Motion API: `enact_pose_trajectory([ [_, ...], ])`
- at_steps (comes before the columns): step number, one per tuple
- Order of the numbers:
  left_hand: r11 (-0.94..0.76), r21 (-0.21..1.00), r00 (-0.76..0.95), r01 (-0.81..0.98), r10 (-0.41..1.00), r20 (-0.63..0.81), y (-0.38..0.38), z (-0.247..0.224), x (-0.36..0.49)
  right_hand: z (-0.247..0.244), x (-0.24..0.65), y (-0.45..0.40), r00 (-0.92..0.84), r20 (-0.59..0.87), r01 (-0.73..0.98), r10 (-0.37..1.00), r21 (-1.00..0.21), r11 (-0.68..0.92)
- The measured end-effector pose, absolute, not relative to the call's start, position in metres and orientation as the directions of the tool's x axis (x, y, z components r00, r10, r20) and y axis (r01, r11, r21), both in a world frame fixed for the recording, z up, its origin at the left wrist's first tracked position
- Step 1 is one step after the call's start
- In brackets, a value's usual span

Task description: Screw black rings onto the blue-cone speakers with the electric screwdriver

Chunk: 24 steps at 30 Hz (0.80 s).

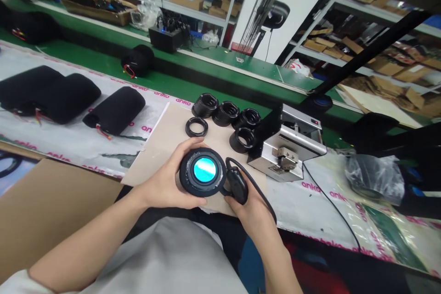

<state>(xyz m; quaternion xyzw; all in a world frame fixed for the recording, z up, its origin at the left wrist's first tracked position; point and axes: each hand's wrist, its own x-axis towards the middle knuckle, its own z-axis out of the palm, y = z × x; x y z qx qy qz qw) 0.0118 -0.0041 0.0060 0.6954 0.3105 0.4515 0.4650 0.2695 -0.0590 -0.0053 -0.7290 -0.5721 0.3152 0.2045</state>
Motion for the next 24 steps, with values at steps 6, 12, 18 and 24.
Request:
enact_pose_trajectory([
  [6, -0.393, 0.907, 0.388, 0.148, 0.867, 0.313, -0.007, 0.012, 0.006, -0.001, 0.274, -0.064, 0.193, -0.247, 0.673, 0.950, -0.670, -0.311],
  [12, -0.506, 0.849, 0.174, 0.157, 0.860, 0.480, -0.003, 0.002, 0.015, -0.001, 0.274, -0.065, 0.175, -0.262, 0.666, 0.949, -0.678, -0.310],
  [18, -0.442, 0.858, -0.124, 0.261, 0.866, 0.484, -0.010, -0.007, 0.033, -0.004, 0.263, -0.061, 0.161, -0.228, 0.664, 0.960, -0.695, -0.277],
  [24, -0.298, 0.943, 0.058, 0.151, 0.955, 0.292, -0.028, 0.005, 0.045, 0.005, 0.270, -0.059, 0.208, -0.224, 0.611, 0.952, -0.730, -0.306],
])
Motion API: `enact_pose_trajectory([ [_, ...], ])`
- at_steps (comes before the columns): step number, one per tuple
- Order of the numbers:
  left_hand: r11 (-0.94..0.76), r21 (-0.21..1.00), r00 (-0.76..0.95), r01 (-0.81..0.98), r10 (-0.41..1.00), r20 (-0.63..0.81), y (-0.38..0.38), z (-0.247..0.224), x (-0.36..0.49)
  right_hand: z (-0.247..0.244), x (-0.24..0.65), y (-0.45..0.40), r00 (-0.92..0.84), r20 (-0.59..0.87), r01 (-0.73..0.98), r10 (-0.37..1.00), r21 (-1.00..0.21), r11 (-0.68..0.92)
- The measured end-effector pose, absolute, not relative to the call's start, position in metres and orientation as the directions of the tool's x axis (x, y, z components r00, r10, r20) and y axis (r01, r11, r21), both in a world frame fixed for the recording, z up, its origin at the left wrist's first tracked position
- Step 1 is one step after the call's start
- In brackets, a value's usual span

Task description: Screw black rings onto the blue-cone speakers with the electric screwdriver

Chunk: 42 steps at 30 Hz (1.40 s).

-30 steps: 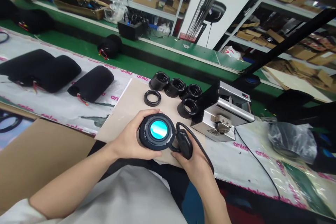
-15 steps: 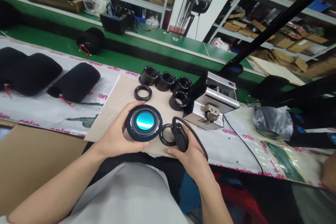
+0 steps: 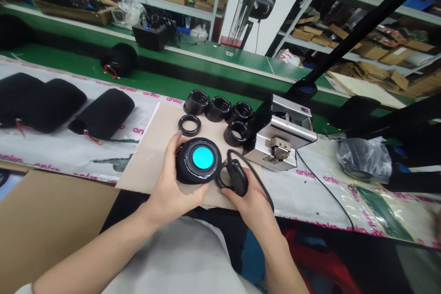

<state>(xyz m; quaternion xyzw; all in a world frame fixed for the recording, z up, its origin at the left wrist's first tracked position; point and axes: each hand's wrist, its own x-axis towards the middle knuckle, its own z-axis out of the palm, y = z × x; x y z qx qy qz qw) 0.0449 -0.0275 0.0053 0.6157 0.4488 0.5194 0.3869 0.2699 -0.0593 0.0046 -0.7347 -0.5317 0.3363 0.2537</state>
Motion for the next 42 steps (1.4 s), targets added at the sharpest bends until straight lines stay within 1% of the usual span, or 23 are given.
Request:
enact_pose_trajectory([
  [3, -0.285, 0.944, 0.194, 0.167, 0.948, 0.252, -0.022, 0.015, 0.031, 0.025, 0.274, -0.063, 0.280, -0.236, 0.526, 0.930, -0.773, -0.355],
  [5, -0.288, 0.947, 0.216, 0.142, 0.943, 0.254, -0.014, 0.017, 0.022, 0.041, 0.272, -0.067, 0.304, -0.249, 0.405, 0.920, -0.840, -0.362],
  [7, -0.305, 0.947, 0.158, 0.101, 0.945, 0.287, -0.006, 0.016, 0.022, 0.054, 0.265, -0.071, 0.294, -0.255, 0.266, 0.921, -0.904, -0.335],
  [9, -0.310, 0.946, 0.028, 0.094, 0.951, 0.309, -0.001, 0.012, 0.032, 0.062, 0.256, -0.071, 0.260, -0.241, 0.158, 0.935, -0.945, -0.287],
  [11, -0.286, 0.953, -0.088, 0.101, 0.952, 0.295, -0.003, 0.006, 0.047, 0.063, 0.248, -0.067, 0.229, -0.209, 0.063, 0.951, -0.971, -0.229],
  [12, -0.265, 0.959, -0.119, 0.097, 0.954, 0.276, -0.006, 0.004, 0.055, 0.063, 0.245, -0.065, 0.217, -0.192, 0.021, 0.957, -0.979, -0.201],
  [13, -0.250, 0.964, -0.122, 0.087, 0.958, 0.260, -0.010, 0.002, 0.061, 0.062, 0.242, -0.062, 0.207, -0.178, -0.010, 0.962, -0.984, -0.180],
  [15, -0.234, 0.970, -0.036, 0.074, 0.971, 0.237, -0.019, 0.000, 0.067, 0.061, 0.242, -0.057, 0.180, -0.174, -0.029, 0.968, -0.985, -0.172],
  [18, -0.233, 0.970, 0.142, 0.076, 0.965, 0.220, -0.027, 0.000, 0.062, 0.065, 0.248, -0.052, 0.142, -0.193, 0.035, 0.971, -0.979, -0.200],
  [20, -0.216, 0.974, 0.201, 0.062, 0.959, 0.200, -0.027, 0.001, 0.056, 0.072, 0.256, -0.050, 0.137, -0.171, 0.139, 0.976, -0.972, -0.190],
  [22, -0.200, 0.979, 0.207, 0.046, 0.960, 0.187, -0.024, 0.002, 0.052, 0.082, 0.263, -0.047, 0.091, -0.077, 0.271, 0.993, -0.957, -0.099],
  [25, -0.203, 0.978, 0.161, 0.051, 0.968, 0.193, -0.021, -0.001, 0.053, 0.099, 0.268, -0.041, -0.091, 0.090, 0.457, 0.992, -0.881, 0.121],
  [27, -0.201, 0.978, 0.138, 0.054, 0.972, 0.192, -0.020, -0.003, 0.055, 0.110, 0.266, -0.035, -0.187, 0.107, 0.562, 0.976, -0.803, 0.196],
  [30, -0.196, 0.980, 0.150, 0.038, 0.971, 0.188, -0.021, -0.008, 0.057, 0.122, 0.260, -0.026, -0.260, 0.035, 0.677, 0.965, -0.706, 0.208],
  [33, -0.191, 0.981, 0.145, 0.026, 0.972, 0.185, -0.022, -0.009, 0.057, 0.127, 0.254, -0.020, -0.277, -0.028, 0.721, 0.960, -0.667, 0.189],
  [36, -0.189, 0.982, 0.152, -0.007, 0.970, 0.188, -0.023, -0.008, 0.057, 0.125, 0.253, -0.019, -0.277, -0.048, 0.685, 0.960, -0.710, 0.163],
  [38, -0.193, 0.981, 0.164, -0.020, 0.967, 0.193, -0.024, -0.007, 0.057, 0.120, 0.255, -0.020, -0.260, -0.024, 0.650, 0.965, -0.743, 0.156],
  [42, -0.213, 0.977, 0.150, 0.019, 0.967, 0.208, -0.024, -0.008, 0.057, 0.108, 0.257, -0.023, -0.164, 0.032, 0.591, 0.986, -0.797, 0.125],
])
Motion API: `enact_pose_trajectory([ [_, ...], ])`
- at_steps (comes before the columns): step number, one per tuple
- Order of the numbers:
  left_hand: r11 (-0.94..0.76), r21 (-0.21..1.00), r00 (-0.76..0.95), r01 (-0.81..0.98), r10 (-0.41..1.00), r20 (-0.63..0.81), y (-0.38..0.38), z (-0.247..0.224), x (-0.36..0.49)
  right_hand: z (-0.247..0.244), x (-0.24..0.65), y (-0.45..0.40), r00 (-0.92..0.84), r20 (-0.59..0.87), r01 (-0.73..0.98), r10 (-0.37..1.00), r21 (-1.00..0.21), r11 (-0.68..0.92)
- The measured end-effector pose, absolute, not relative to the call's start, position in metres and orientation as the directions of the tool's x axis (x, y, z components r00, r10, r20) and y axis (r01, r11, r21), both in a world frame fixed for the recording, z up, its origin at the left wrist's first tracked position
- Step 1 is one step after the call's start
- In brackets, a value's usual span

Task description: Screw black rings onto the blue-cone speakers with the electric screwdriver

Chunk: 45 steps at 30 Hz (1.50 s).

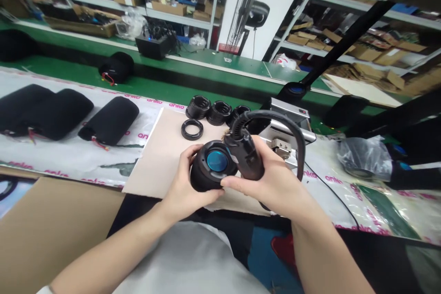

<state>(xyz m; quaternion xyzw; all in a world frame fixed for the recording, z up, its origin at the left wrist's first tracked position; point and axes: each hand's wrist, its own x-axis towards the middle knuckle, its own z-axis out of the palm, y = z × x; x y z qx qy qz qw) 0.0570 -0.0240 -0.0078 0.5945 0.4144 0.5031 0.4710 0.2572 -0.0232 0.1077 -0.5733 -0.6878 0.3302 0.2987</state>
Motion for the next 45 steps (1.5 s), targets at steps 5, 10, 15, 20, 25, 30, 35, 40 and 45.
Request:
enact_pose_trajectory([
  [5, -0.228, 0.973, 0.148, 0.019, 0.963, 0.223, -0.024, -0.009, 0.057, 0.104, 0.254, -0.027, -0.138, 0.052, 0.602, 0.989, -0.789, 0.125],
  [10, -0.213, 0.977, 0.136, 0.007, 0.968, 0.211, -0.026, -0.008, 0.060, 0.110, 0.252, -0.027, -0.181, 0.032, 0.633, 0.983, -0.761, 0.141],
  [15, -0.212, 0.977, 0.194, -0.006, 0.959, 0.209, -0.023, -0.006, 0.050, 0.110, 0.251, -0.025, -0.176, -0.047, 0.642, 0.983, -0.763, 0.078],
  [20, -0.266, 0.958, 0.320, -0.107, 0.903, 0.286, -0.005, 0.012, 0.039, 0.098, 0.249, -0.030, -0.120, -0.058, 0.528, 0.991, -0.849, 0.014],
  [25, -0.194, 0.970, 0.421, -0.149, 0.875, 0.240, 0.005, 0.031, 0.045, 0.087, 0.253, -0.035, -0.068, -0.163, 0.413, 0.984, -0.903, -0.121],
  [30, -0.282, 0.953, 0.441, -0.107, 0.846, 0.300, 0.005, 0.035, 0.043, 0.085, 0.255, -0.039, -0.103, -0.134, 0.324, 0.986, -0.941, -0.094],
  [35, -0.308, 0.949, 0.480, -0.067, 0.824, 0.301, 0.010, 0.045, 0.036, 0.078, 0.254, -0.039, -0.087, -0.113, 0.277, 0.990, -0.957, -0.085],
  [40, -0.252, 0.966, 0.495, 0.052, 0.847, 0.194, 0.009, 0.050, 0.036, 0.078, 0.257, -0.042, -0.115, -0.092, 0.313, 0.989, -0.948, -0.052],
  [45, -0.217, 0.960, 0.448, 0.180, 0.887, 0.116, 0.004, 0.047, 0.034, 0.100, 0.280, -0.049, 0.237, 0.035, 0.027, 0.971, -0.999, 0.029],
])
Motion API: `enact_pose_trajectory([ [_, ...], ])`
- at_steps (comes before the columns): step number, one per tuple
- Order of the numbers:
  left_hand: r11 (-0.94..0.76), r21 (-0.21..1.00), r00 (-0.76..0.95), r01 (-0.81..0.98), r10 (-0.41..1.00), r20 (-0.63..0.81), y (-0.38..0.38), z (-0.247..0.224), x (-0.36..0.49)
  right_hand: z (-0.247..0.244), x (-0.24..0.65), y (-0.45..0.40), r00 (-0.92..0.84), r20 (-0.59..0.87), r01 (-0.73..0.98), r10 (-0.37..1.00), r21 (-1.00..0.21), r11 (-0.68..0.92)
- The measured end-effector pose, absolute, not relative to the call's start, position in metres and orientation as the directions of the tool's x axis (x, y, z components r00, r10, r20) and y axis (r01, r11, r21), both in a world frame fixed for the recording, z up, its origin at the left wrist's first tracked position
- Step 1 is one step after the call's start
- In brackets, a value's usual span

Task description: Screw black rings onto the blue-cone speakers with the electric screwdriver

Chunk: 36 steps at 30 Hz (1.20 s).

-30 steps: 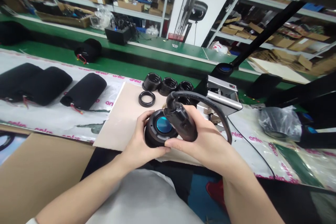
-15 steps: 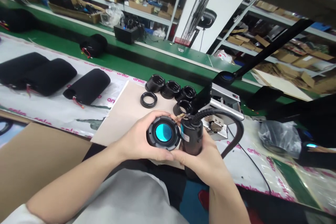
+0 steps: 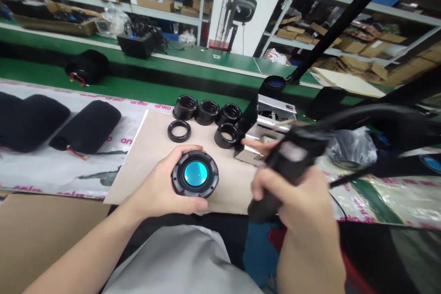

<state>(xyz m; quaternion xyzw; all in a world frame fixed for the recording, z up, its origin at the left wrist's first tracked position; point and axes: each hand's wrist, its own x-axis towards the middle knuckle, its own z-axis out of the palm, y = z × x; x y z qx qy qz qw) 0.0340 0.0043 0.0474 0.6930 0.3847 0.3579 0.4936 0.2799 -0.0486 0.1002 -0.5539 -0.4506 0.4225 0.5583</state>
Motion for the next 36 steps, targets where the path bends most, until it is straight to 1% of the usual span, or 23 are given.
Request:
enact_pose_trajectory([
  [2, -0.225, 0.952, 0.449, 0.207, 0.886, 0.112, 0.005, 0.048, 0.032, 0.114, 0.293, -0.049, 0.449, 0.235, -0.074, 0.862, -0.952, 0.297],
  [3, -0.235, 0.947, 0.459, 0.219, 0.881, 0.112, 0.006, 0.049, 0.031, 0.121, 0.299, -0.050, 0.536, 0.326, -0.081, 0.779, -0.898, 0.432],
  [4, -0.249, 0.941, 0.472, 0.229, 0.874, 0.117, 0.008, 0.049, 0.030, 0.127, 0.304, -0.050, 0.605, 0.387, -0.069, 0.696, -0.845, 0.530],
  [6, -0.278, 0.930, 0.493, 0.241, 0.860, 0.130, 0.011, 0.049, 0.028, 0.134, 0.311, -0.053, 0.676, 0.439, -0.037, 0.591, -0.781, 0.623],
  [7, -0.290, 0.925, 0.496, 0.244, 0.857, 0.138, 0.011, 0.049, 0.028, 0.135, 0.312, -0.055, 0.666, 0.452, -0.044, 0.593, -0.770, 0.636],
  [8, -0.300, 0.922, 0.493, 0.246, 0.857, 0.147, 0.012, 0.048, 0.029, 0.133, 0.312, -0.057, 0.628, 0.439, -0.072, 0.643, -0.790, 0.609],
  [9, -0.306, 0.920, 0.484, 0.246, 0.861, 0.157, 0.011, 0.047, 0.029, 0.128, 0.309, -0.060, 0.565, 0.389, -0.110, 0.728, -0.838, 0.534],
  [10, -0.310, 0.919, 0.471, 0.244, 0.866, 0.167, 0.010, 0.045, 0.030, 0.122, 0.305, -0.061, 0.472, 0.295, -0.147, 0.831, -0.903, 0.404],
  [11, -0.311, 0.919, 0.460, 0.240, 0.871, 0.174, 0.008, 0.044, 0.031, 0.113, 0.300, -0.062, 0.359, 0.159, -0.168, 0.920, -0.958, 0.231],
  [12, -0.315, 0.920, 0.448, 0.233, 0.875, 0.186, 0.006, 0.042, 0.032, 0.103, 0.293, -0.063, 0.240, 0.001, -0.168, 0.971, -0.985, 0.042],
  [13, -0.319, 0.921, 0.435, 0.224, 0.878, 0.199, 0.004, 0.041, 0.033, 0.092, 0.285, -0.062, 0.133, -0.146, -0.149, 0.980, -0.981, -0.125],
  [14, -0.325, 0.921, 0.425, 0.217, 0.880, 0.210, 0.002, 0.039, 0.033, 0.081, 0.277, -0.060, 0.041, -0.237, -0.130, 0.971, -0.964, -0.230],
  [15, -0.331, 0.920, 0.418, 0.209, 0.881, 0.222, 0.000, 0.038, 0.033, 0.071, 0.269, -0.057, -0.040, -0.284, -0.126, 0.958, -0.950, -0.286],
  [16, -0.338, 0.919, 0.415, 0.203, 0.880, 0.232, -0.001, 0.038, 0.033, 0.061, 0.262, -0.054, -0.099, -0.303, -0.138, 0.948, -0.939, -0.314],
  [18, -0.337, 0.921, 0.428, 0.195, 0.874, 0.229, 0.000, 0.039, 0.032, 0.047, 0.251, -0.047, -0.151, -0.297, -0.185, 0.943, -0.928, -0.322],
  [21, -0.311, 0.930, 0.498, 0.194, 0.849, 0.180, 0.008, 0.045, 0.028, 0.037, 0.245, -0.041, -0.136, -0.295, -0.228, 0.946, -0.920, -0.319],
  [24, -0.305, 0.936, 0.587, 0.177, 0.796, 0.148, 0.019, 0.051, 0.025, 0.037, 0.246, -0.041, -0.105, -0.305, -0.214, 0.947, -0.923, -0.321],
  [27, -0.295, 0.942, 0.627, 0.159, 0.767, 0.135, 0.026, 0.052, 0.025, 0.038, 0.245, -0.041, -0.089, -0.282, -0.208, 0.955, -0.933, -0.295],
  [31, -0.309, 0.937, 0.587, 0.163, 0.794, 0.160, 0.020, 0.048, 0.028, 0.039, 0.244, -0.042, -0.082, -0.220, -0.125, 0.972, -0.965, -0.229],
  [33, -0.326, 0.933, 0.559, 0.150, 0.807, 0.192, 0.014, 0.045, 0.029, 0.045, 0.250, -0.044, -0.078, -0.229, -0.070, 0.970, -0.970, -0.235],
  [35, -0.355, 0.922, 0.536, 0.154, 0.814, 0.224, 0.009, 0.042, 0.028, 0.057, 0.264, -0.048, -0.029, -0.252, -0.061, 0.967, -0.965, -0.253],
  [36, -0.372, 0.913, 0.523, 0.165, 0.818, 0.239, 0.007, 0.040, 0.027, 0.066, 0.273, -0.050, 0.036, -0.218, -0.084, 0.975, -0.973, -0.214],
])
